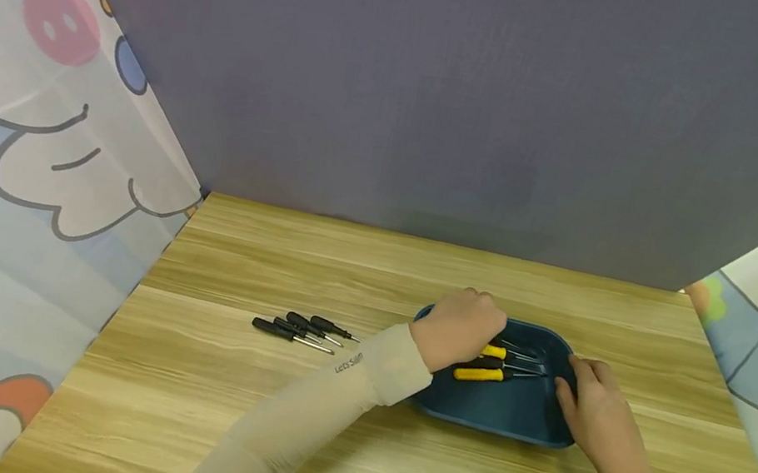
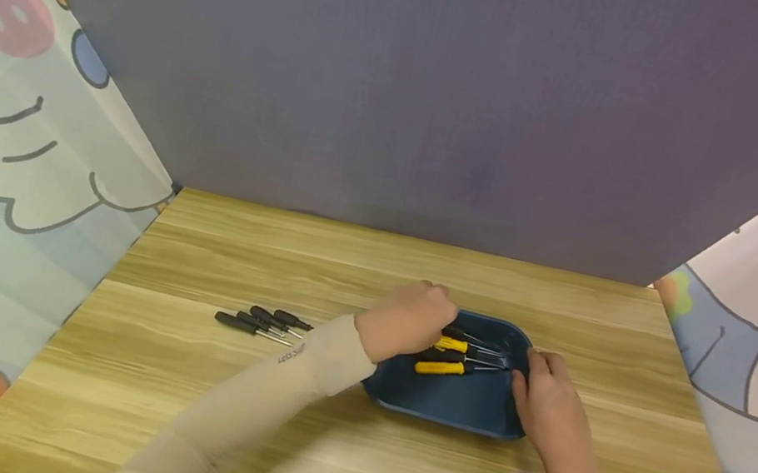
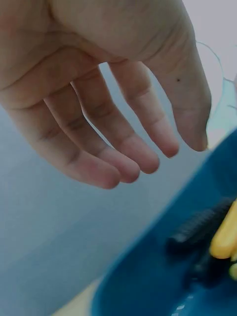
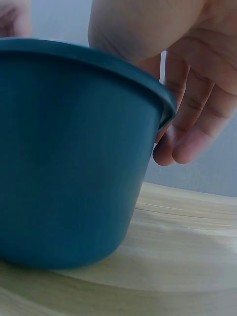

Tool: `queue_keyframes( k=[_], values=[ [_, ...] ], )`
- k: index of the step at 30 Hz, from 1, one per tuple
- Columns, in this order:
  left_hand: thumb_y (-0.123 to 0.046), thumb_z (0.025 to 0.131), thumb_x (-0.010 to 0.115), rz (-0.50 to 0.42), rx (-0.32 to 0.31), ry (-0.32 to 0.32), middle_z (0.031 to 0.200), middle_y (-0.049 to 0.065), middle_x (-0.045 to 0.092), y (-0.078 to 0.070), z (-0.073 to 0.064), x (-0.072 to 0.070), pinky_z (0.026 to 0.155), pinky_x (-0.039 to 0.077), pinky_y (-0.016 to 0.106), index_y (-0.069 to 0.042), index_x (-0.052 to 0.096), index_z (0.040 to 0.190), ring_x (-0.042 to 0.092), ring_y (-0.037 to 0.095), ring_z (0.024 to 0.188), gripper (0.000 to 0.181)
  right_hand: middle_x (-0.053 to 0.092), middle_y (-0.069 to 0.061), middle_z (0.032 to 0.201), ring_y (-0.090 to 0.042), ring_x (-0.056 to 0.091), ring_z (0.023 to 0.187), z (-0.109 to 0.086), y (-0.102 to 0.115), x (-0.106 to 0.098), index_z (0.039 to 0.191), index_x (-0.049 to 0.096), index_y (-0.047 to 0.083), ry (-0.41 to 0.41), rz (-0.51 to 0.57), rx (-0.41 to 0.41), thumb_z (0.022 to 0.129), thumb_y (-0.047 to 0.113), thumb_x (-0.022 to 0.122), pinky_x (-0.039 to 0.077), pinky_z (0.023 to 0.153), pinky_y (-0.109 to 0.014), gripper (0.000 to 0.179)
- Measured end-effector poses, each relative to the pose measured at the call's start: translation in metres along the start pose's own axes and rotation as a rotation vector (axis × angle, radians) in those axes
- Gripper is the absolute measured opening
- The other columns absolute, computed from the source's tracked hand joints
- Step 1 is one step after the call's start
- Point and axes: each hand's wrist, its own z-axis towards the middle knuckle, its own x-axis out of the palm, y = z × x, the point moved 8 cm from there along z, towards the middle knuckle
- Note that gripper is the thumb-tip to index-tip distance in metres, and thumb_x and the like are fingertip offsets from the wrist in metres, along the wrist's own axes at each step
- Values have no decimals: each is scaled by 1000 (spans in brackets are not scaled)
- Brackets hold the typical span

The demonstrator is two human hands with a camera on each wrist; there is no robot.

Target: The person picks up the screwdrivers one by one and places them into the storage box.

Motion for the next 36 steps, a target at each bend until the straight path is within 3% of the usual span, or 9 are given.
queue_keyframes(
  k=[9,15,20,22,27,36],
  values=[
    [-11,98,62,-78,2,-36,85,1,63,34,-47,-13,62,47,22,-15,75,95,54,12,70,13,53,-38,110,-51,60,90,-1,0,0,121,54,-23,15,-5,-5,88,-2,71,52,72,-60,42],
    [-5,92,69,-203,-36,-90,88,2,68,72,-77,-12,70,52,25,-12,75,88,63,16,84,10,53,-38,110,-52,59,91,-2,-3,1,121,53,-23,25,-11,7,88,-1,71,51,72,-61,43],
    [-2,90,71,-276,-100,-98,99,7,68,104,-107,-9,75,54,28,-8,76,101,64,20,91,13,53,-38,109,-52,59,91,-3,-4,1,120,54,-23,22,-11,14,88,-2,71,51,73,-61,42],
    [-4,90,72,-283,-146,-86,105,9,68,116,-117,-6,77,55,30,-7,75,109,65,23,94,19,53,-38,108,-52,59,91,-3,-4,1,120,54,-23,20,-12,13,88,-2,71,51,73,-61,41],
    [-6,89,74,-259,-225,-91,104,8,69,137,-135,3,72,56,31,-9,76,108,67,22,90,19,53,-38,109,-52,58,92,-4,-5,1,120,54,-23,22,-11,18,89,-1,70,50,73,-62,41],
    [-10,87,78,-247,-248,-75,99,7,69,157,-146,36,67,57,36,-10,78,103,68,23,86,16,53,-38,109,-53,58,92,-4,-5,3,121,54,-23,23,-13,25,89,-1,70,50,74,-62,42]
  ],
)
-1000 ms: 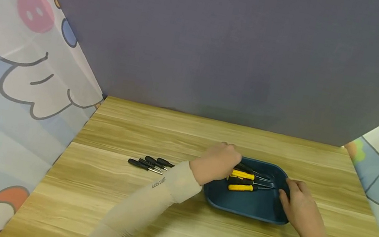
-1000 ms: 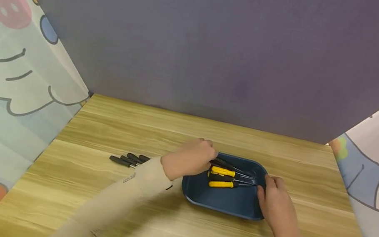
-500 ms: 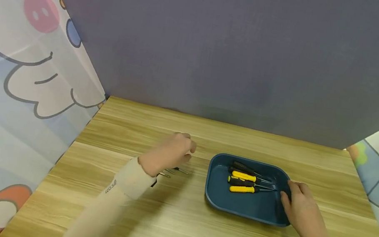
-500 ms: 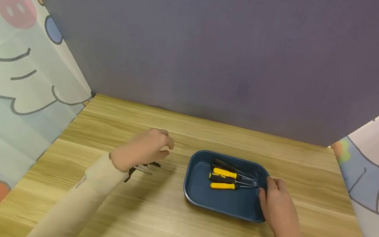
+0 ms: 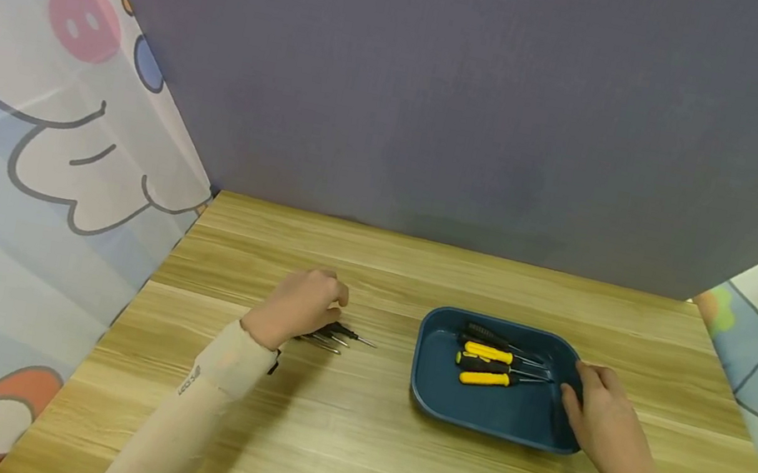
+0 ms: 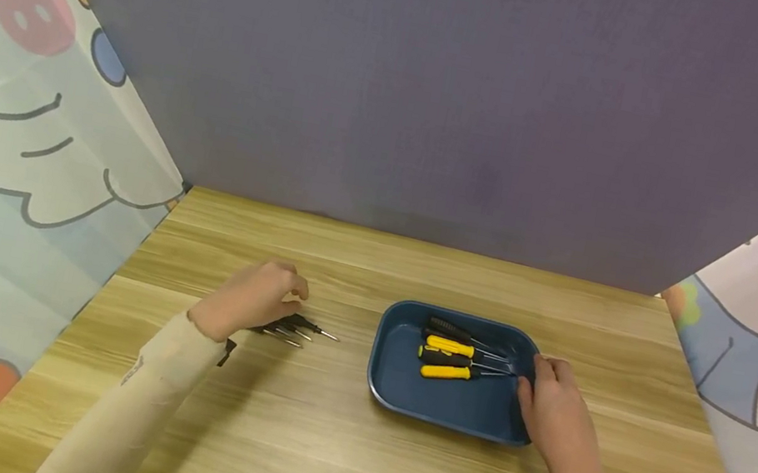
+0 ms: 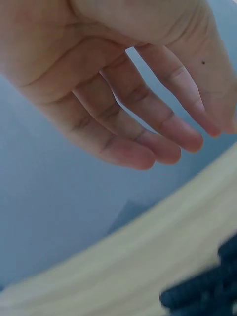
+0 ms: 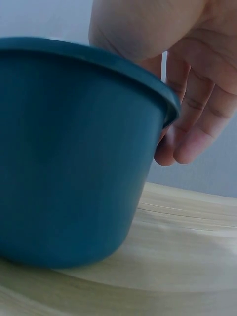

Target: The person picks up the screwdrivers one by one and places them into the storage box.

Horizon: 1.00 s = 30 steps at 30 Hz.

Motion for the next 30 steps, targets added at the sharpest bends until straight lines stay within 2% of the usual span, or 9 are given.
queue_keyframes(
  k=[4,9,15,23,30],
  values=[
    [-11,87,78,-33,-18,20,98,6,70,12,1,14,67,57,38,-11,78,100,67,23,86,13,52,-38,110,-53,58,93,-1,-1,1,121,54,-23,1,0,0,88,-1,70,50,74,-62,43],
    [-11,89,76,-69,-6,51,91,-1,71,19,4,30,71,55,38,-15,78,90,66,18,82,5,52,-39,111,-54,57,94,-2,-2,2,122,53,-23,5,-3,10,89,-1,70,50,74,-63,43],
    [-9,84,80,-73,-38,115,91,-5,71,25,8,46,78,54,40,-18,77,85,66,18,86,10,52,-39,112,-53,57,94,-1,-2,2,123,53,-22,19,3,17,90,-1,70,50,75,-62,43],
    [-7,83,81,-86,-50,147,98,-3,73,26,9,52,82,54,41,-18,78,88,67,21,94,12,48,-40,117,-56,55,98,-1,-3,5,126,50,-22,73,6,54,93,2,67,49,75,-63,45],
    [-6,83,80,-79,-42,176,100,-2,73,23,10,54,84,54,39,-18,79,93,67,20,95,15,48,-40,117,-55,55,98,-2,-2,5,127,49,-22,79,4,55,93,2,67,50,75,-63,45]
  ],
)
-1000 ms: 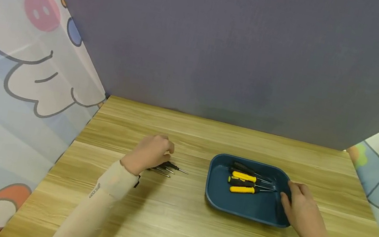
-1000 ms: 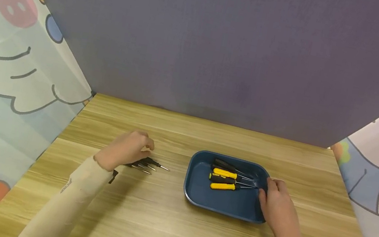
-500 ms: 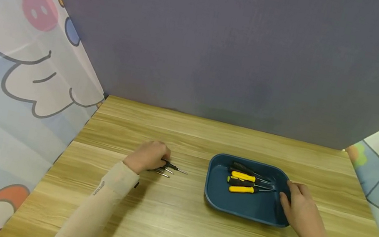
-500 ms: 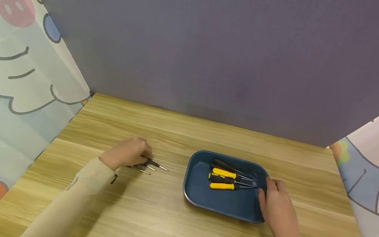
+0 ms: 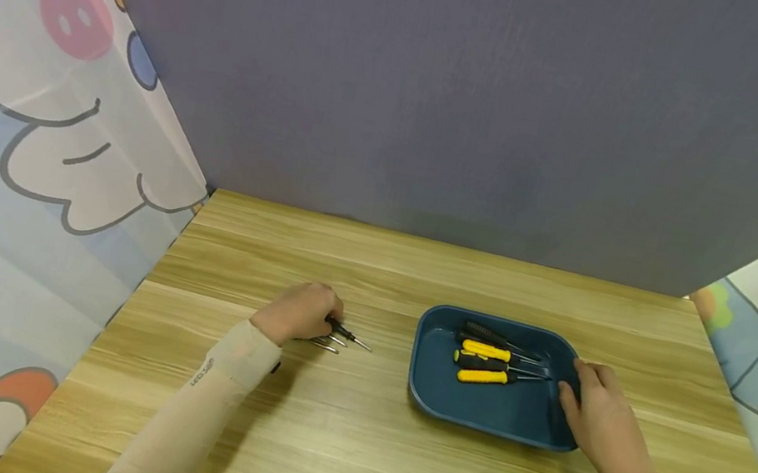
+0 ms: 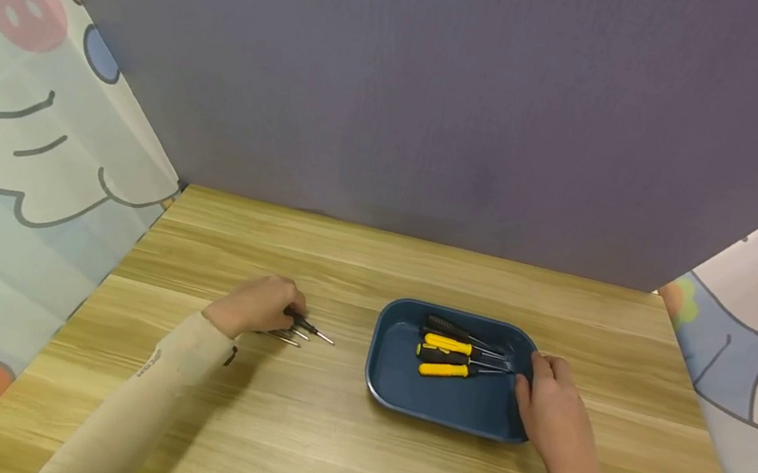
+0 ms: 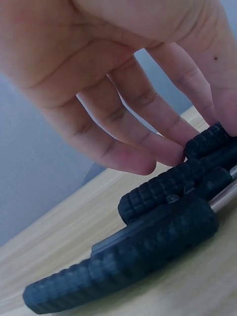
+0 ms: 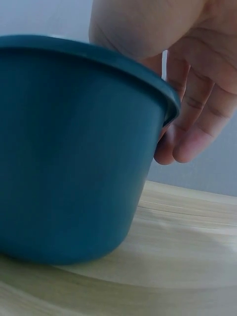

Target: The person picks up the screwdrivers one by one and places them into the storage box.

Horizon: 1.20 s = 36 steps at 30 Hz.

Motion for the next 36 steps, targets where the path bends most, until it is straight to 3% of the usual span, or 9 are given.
queue_keyframes(
  k=[5,14,25,30,36],
  values=[
    [-5,85,78,1,0,7,97,-3,72,0,2,2,82,54,37,-17,78,91,66,18,90,13,48,-40,117,-55,55,98,0,0,0,127,49,-22,-1,0,-1,93,2,67,50,75,-63,45],
    [-7,89,76,29,57,-3,93,1,68,-4,3,1,81,53,34,-13,77,95,62,16,87,9,49,-39,116,-55,57,96,1,1,0,126,50,-22,-15,-3,-14,92,2,68,51,74,-62,45],
    [-12,89,77,58,100,-89,91,3,63,-15,-2,-22,72,53,32,-10,72,98,60,16,80,11,49,-39,116,-55,56,97,1,0,-1,125,51,-22,-26,3,-9,92,1,68,50,75,-63,44],
    [-12,90,76,30,151,-112,89,1,61,-31,-1,-39,66,50,29,-10,71,97,57,13,76,9,49,-39,115,-55,56,96,1,0,-1,125,51,-23,-32,2,-15,91,1,68,50,75,-63,44],
    [-16,92,73,48,218,-106,91,0,61,-64,10,-56,67,48,28,-10,70,99,53,11,75,10,50,-40,114,-55,56,96,1,2,-2,124,51,-23,-42,-2,-27,91,0,69,50,74,-63,44]
  ],
)
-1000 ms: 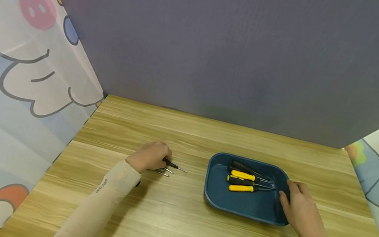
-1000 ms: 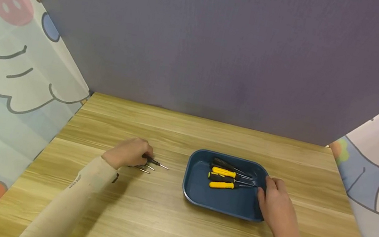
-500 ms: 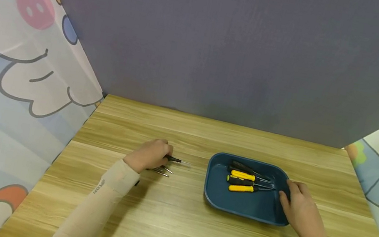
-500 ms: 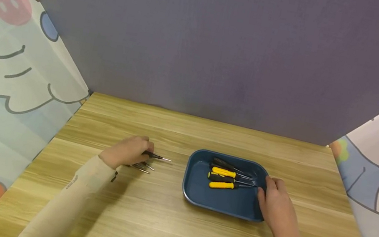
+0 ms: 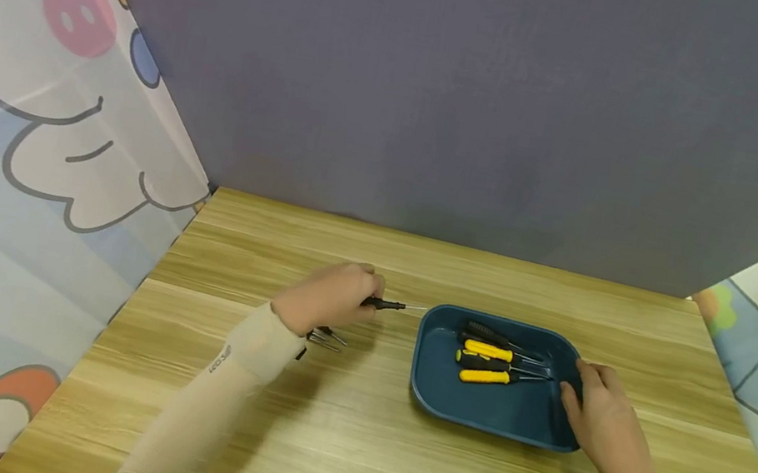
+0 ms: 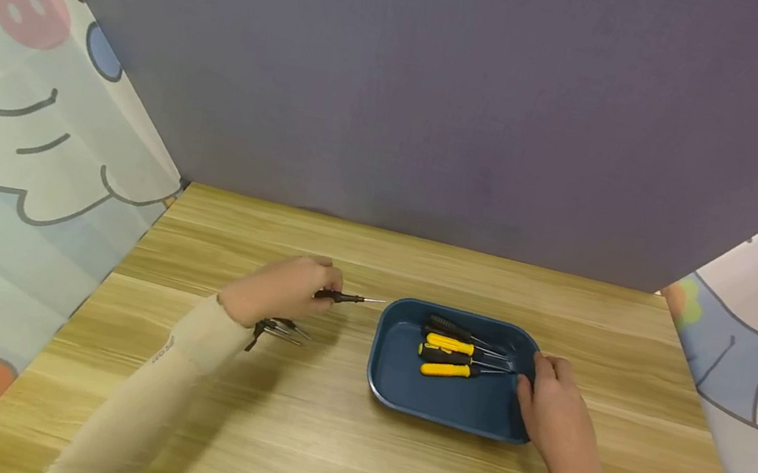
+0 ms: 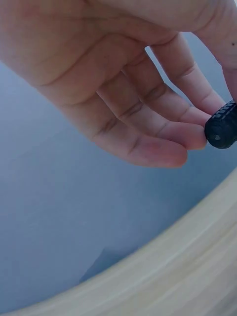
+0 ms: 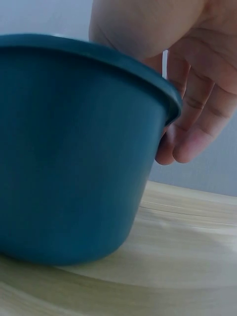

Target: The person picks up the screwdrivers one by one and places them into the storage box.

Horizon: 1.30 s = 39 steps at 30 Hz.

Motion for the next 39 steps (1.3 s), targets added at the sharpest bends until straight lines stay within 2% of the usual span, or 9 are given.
queue_keyframes(
  k=[5,9,12,19,24,28,33,39],
  values=[
    [-18,94,71,12,61,23,89,-1,59,-26,24,-2,66,44,26,-11,69,96,50,12,75,8,49,-40,114,-55,56,96,-1,-1,0,124,51,-23,1,0,-1,90,-1,69,50,74,-63,45],
    [-21,95,70,-5,79,68,90,-1,57,-45,42,1,66,43,25,-13,68,95,48,11,74,8,49,-39,114,-55,56,96,-2,-2,0,124,51,-23,-5,-1,-2,90,-1,69,50,75,-63,44],
    [-21,97,67,-18,93,106,91,-1,57,-59,52,5,67,43,25,-13,68,97,48,12,75,8,50,-39,114,-54,57,95,-2,-2,0,124,51,-23,-18,-1,-11,89,-1,69,50,74,-62,45],
    [-18,100,63,5,172,138,92,-1,59,-90,76,17,69,42,23,-12,69,101,46,11,76,8,49,-39,115,-54,56,96,-2,-3,0,125,51,-23,-11,2,-2,90,-1,69,50,75,-62,45],
    [-17,102,60,40,172,167,91,-1,62,-106,89,30,67,42,22,-13,70,104,49,10,74,11,49,-38,115,-54,56,97,-2,-3,-1,124,51,-23,-14,1,0,90,-1,69,50,75,-63,44],
    [-16,101,61,91,174,141,101,-2,66,-120,100,35,70,47,18,-13,72,113,56,8,80,16,50,-38,114,-54,56,97,-2,-3,-2,124,51,-23,-28,0,-1,90,-1,69,49,76,-63,44],
    [-16,101,61,147,187,120,100,-4,67,-137,113,41,69,47,17,-16,74,110,59,8,80,16,50,-39,114,-55,55,98,-1,-2,-3,124,52,-23,-33,0,-8,89,-1,70,49,77,-63,44],
    [-15,100,63,229,137,143,99,-3,66,-144,122,57,72,51,17,-21,74,111,60,11,84,17,51,-39,114,-55,55,99,1,-2,-2,124,52,-22,-37,4,-10,89,-1,70,49,78,-63,45]
  ],
)
